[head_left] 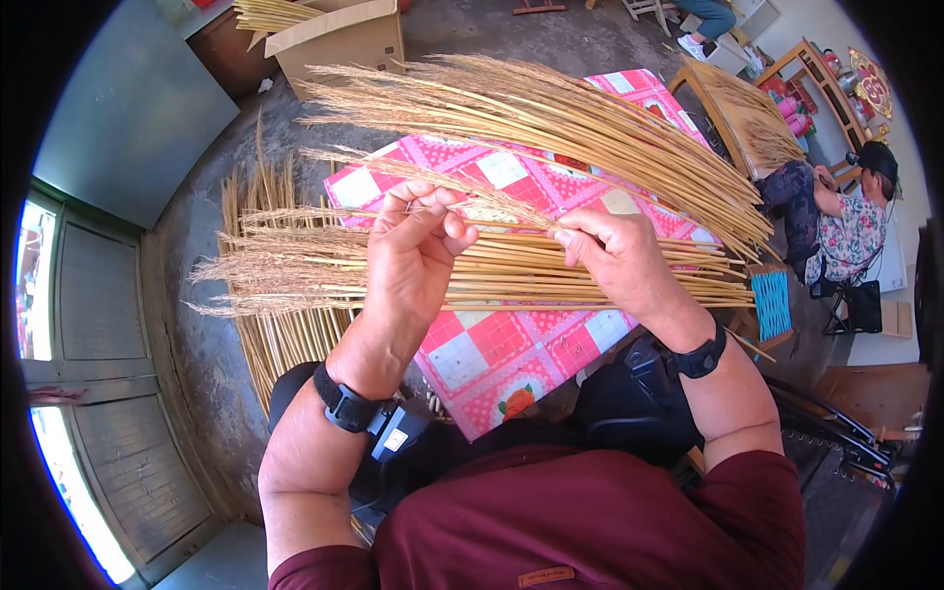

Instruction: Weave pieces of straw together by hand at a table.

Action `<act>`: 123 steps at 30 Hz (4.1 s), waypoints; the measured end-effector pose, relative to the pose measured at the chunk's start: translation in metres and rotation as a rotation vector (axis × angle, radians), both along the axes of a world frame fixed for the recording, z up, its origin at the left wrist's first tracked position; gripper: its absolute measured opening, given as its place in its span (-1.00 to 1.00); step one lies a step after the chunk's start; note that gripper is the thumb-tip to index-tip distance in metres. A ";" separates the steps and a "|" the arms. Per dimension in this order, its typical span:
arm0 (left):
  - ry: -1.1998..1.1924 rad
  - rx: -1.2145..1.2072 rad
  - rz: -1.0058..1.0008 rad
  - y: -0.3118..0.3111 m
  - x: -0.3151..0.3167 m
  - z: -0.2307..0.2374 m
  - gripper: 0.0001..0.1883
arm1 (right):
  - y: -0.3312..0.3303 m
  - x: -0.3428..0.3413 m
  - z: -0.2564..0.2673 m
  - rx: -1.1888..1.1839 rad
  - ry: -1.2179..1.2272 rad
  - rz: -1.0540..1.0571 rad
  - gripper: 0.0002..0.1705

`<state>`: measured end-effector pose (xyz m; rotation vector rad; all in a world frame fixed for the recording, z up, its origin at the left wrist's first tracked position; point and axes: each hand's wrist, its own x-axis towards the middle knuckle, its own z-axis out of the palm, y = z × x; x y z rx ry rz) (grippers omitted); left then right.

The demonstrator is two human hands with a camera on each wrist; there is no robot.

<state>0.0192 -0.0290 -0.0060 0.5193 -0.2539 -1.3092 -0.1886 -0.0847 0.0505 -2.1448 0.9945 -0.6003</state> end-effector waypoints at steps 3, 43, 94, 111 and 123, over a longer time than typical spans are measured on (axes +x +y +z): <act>-0.014 -0.061 -0.050 0.000 0.007 -0.002 -0.84 | -0.001 0.000 0.000 -0.006 0.013 0.005 -0.83; -0.481 0.239 -0.213 0.001 0.006 0.004 -0.89 | 0.004 -0.004 -0.001 -0.016 0.052 0.048 -0.85; -0.491 0.219 -0.272 0.014 -0.019 -0.004 -0.89 | 0.007 0.024 -0.019 0.094 -0.011 0.067 -0.92; -0.718 0.306 -0.292 0.013 -0.022 0.000 -0.86 | 0.009 0.026 -0.021 0.230 -0.061 0.058 -0.91; -0.668 0.215 -0.277 0.016 -0.021 0.004 -0.90 | 0.007 0.023 -0.020 0.249 -0.077 0.025 -0.92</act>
